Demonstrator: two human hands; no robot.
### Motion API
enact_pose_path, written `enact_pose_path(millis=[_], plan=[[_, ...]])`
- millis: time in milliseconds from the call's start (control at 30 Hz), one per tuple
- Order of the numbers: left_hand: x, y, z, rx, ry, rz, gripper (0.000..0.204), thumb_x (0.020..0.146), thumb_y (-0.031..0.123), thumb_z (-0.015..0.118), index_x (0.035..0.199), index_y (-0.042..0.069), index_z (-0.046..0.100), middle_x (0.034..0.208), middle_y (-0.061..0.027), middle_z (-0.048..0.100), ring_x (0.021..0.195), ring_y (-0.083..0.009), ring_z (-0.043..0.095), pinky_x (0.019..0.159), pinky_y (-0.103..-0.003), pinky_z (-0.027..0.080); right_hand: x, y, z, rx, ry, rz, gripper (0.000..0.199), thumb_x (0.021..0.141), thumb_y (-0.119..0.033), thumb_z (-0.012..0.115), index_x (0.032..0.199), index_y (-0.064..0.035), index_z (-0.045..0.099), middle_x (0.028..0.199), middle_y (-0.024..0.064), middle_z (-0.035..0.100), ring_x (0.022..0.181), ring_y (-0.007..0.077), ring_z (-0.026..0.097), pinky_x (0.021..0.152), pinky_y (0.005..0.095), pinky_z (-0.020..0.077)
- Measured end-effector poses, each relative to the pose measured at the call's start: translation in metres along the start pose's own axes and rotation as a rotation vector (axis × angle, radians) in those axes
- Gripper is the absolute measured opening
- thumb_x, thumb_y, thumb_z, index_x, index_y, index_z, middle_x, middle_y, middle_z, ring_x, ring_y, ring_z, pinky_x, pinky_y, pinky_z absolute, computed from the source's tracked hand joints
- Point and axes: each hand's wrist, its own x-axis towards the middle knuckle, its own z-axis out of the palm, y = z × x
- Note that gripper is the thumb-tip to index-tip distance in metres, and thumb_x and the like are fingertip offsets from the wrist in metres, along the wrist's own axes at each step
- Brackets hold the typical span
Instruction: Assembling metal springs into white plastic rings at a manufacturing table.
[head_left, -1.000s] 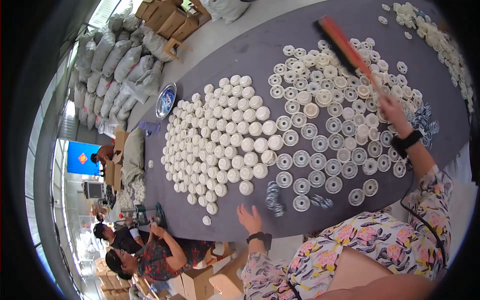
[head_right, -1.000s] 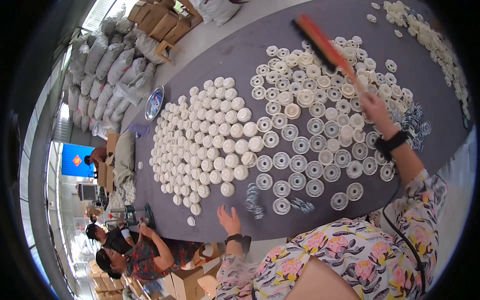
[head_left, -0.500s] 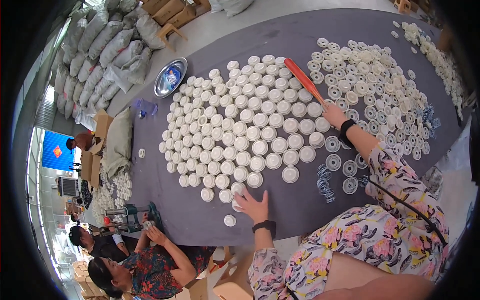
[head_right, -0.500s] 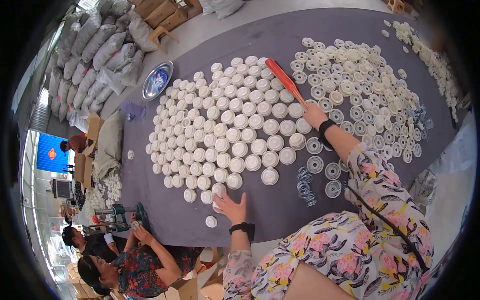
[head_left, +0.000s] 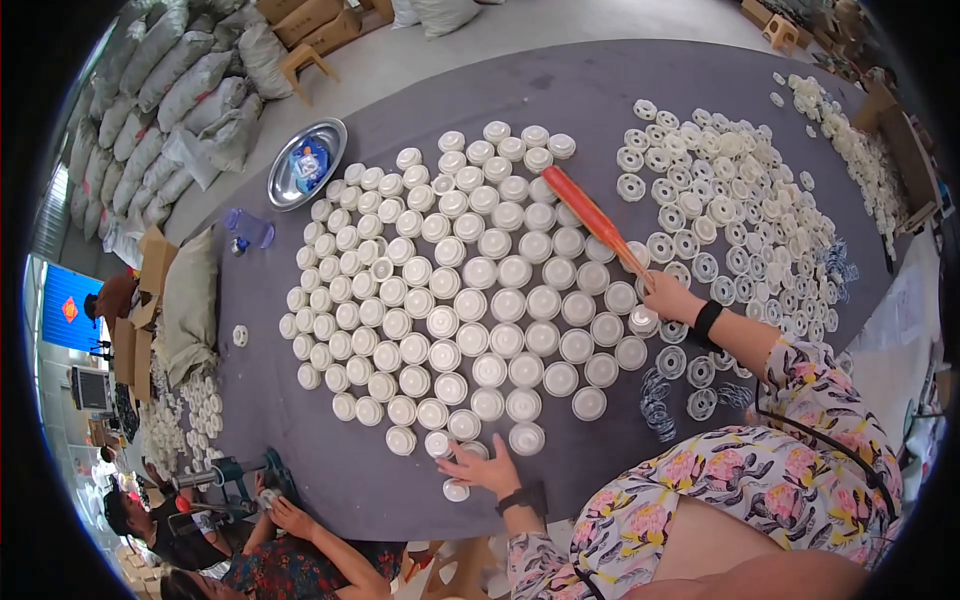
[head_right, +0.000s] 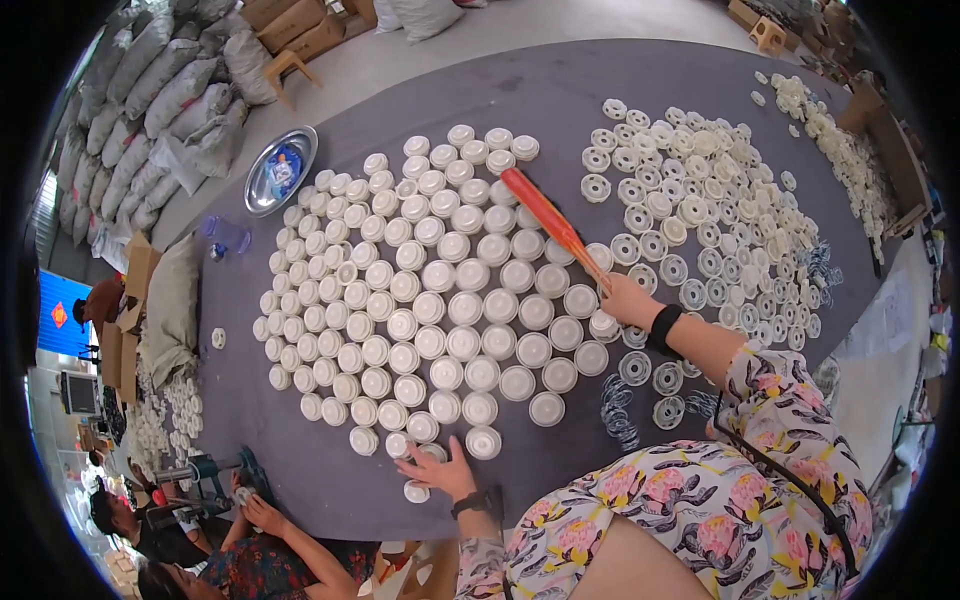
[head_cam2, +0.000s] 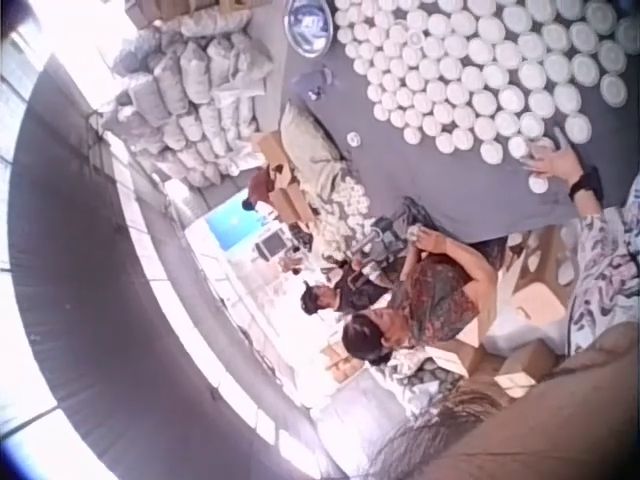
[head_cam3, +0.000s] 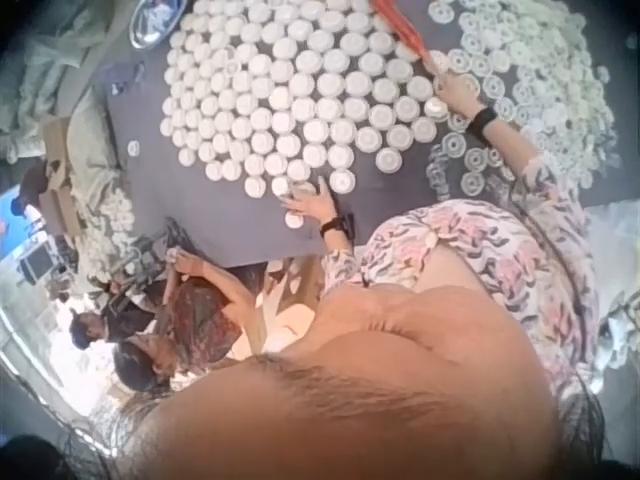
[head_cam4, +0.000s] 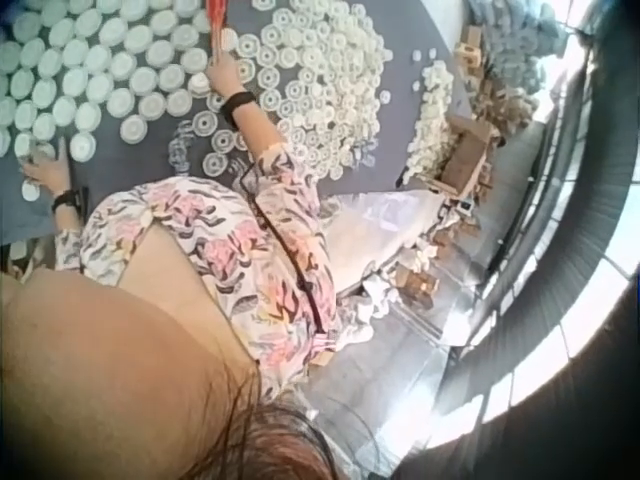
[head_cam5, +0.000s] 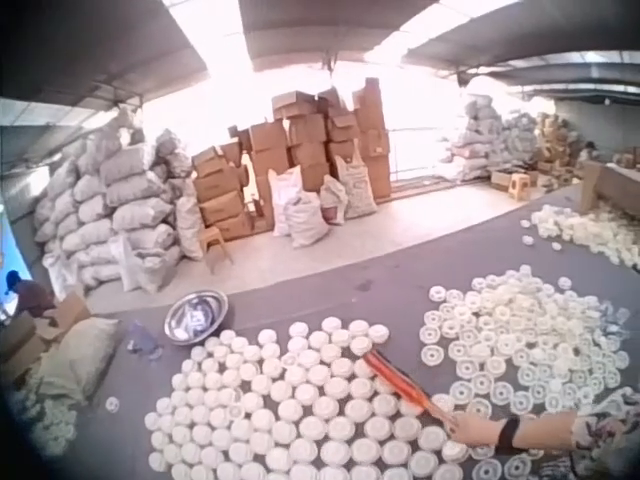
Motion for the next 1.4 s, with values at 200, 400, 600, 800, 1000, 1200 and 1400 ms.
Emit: enact_pose_path(millis=[200, 400, 600, 800, 1000, 1200, 1400], plan=[[-0.036, 0.057, -0.045, -0.071, -0.306, 0.352, 0.079, 0.063, 0.051, 0.068, 0.127, 0.011, 0.042, 0.136, -0.0276, 0.022, 0.129, -0.0437, 0.012, 0.098, -0.064, 0.003, -0.02, -0.019, 0.041, 0.07, -0.13, 0.031, 0.015, 0.071, -0.009, 0.053, 0.082, -0.0008, 0.046, 0.062, 0.0143, 0.054, 0.046, 0.0246, 0.054, 0.043, 0.0348, 0.0438], [-0.052, 0.033, 0.001, 0.083, -0.218, 0.45, 0.074, 0.064, 0.049, 0.068, 0.126, 0.018, 0.044, 0.134, -0.0293, 0.025, 0.129, -0.0428, 0.014, 0.098, -0.064, 0.011, -0.037, -0.036, 0.063, 0.131, -0.185, 0.045, 0.018, 0.074, -0.01, 0.051, 0.088, 0.0014, 0.046, 0.061, 0.0143, 0.055, 0.044, 0.0218, 0.054, 0.04, 0.0326, 0.0427], [-0.007, 0.023, -0.004, 0.049, -0.181, 0.3, 0.076, 0.062, 0.043, 0.072, 0.128, 0.019, 0.042, 0.138, -0.0231, 0.018, 0.129, -0.0423, 0.014, 0.098, -0.064, 0.009, -0.056, -0.052, 0.086, 0.073, -0.224, 0.014, 0.019, 0.074, -0.01, 0.051, 0.089, 0.0014, 0.046, 0.062, 0.0131, 0.054, 0.042, 0.0211, 0.054, 0.039, 0.0328, 0.044], [0.011, 0.011, -0.006, 0.063, -0.162, 0.301, 0.077, 0.062, 0.044, 0.072, 0.128, 0.021, 0.042, 0.139, -0.021, 0.018, 0.129, -0.0415, 0.014, 0.098, -0.064, 0.008, -0.061, -0.064, 0.107, 0.14, -0.275, -0.027, 0.017, 0.073, -0.008, 0.052, 0.084, 0.0022, 0.045, 0.063, 0.0124, 0.054, 0.044, 0.0213, 0.054, 0.041, 0.0338, 0.0432], [0.043, -0.009, -0.007, 0.166, -0.086, 0.255, 0.076, 0.062, 0.045, 0.071, 0.128, 0.02, 0.042, 0.138, -0.0202, 0.022, 0.129, -0.0411, 0.014, 0.097, -0.066, 0.008, -0.057, -0.078, 0.127, 0.062, -0.302, -0.206, 0.017, 0.073, -0.01, 0.053, 0.084, 0.0019, 0.046, 0.062, 0.0145, 0.054, 0.048, 0.0234, 0.055, 0.046, 0.036, 0.0437], [0.064, -0.011, -0.037, 0.1, -0.074, 0.362, 0.078, 0.062, 0.044, 0.072, 0.128, 0.016, 0.041, 0.137, -0.0208, 0.023, 0.129, -0.0408, 0.015, 0.097, -0.065, 0.008, -0.054, -0.102, 0.12, 0.069, -0.383, -0.126, 0.02, 0.074, -0.014, 0.054, 0.086, 0.0013, 0.048, 0.065, 0.0168, 0.055, 0.061, 0.0296, 0.057, 0.054, 0.039, 0.0435], [-0.006, -0.063, -0.055, 0.028, 0.142, -0.071, 0.103, 0.056, 0.046, 0.076, 0.135, 0.005, 0.024, 0.139, -0.0274, 0.012, 0.129, -0.0428, 0.014, 0.1, -0.061, 0.011, -0.018, -0.054, 0.067, 0.086, -0.004, -0.259, 0.019, 0.073, -0.018, 0.057, 0.082, -0.0028, 0.051, 0.069, 0.0166, 0.056, 0.065, 0.0311, 0.057, 0.058, 0.0392, 0.0425]])
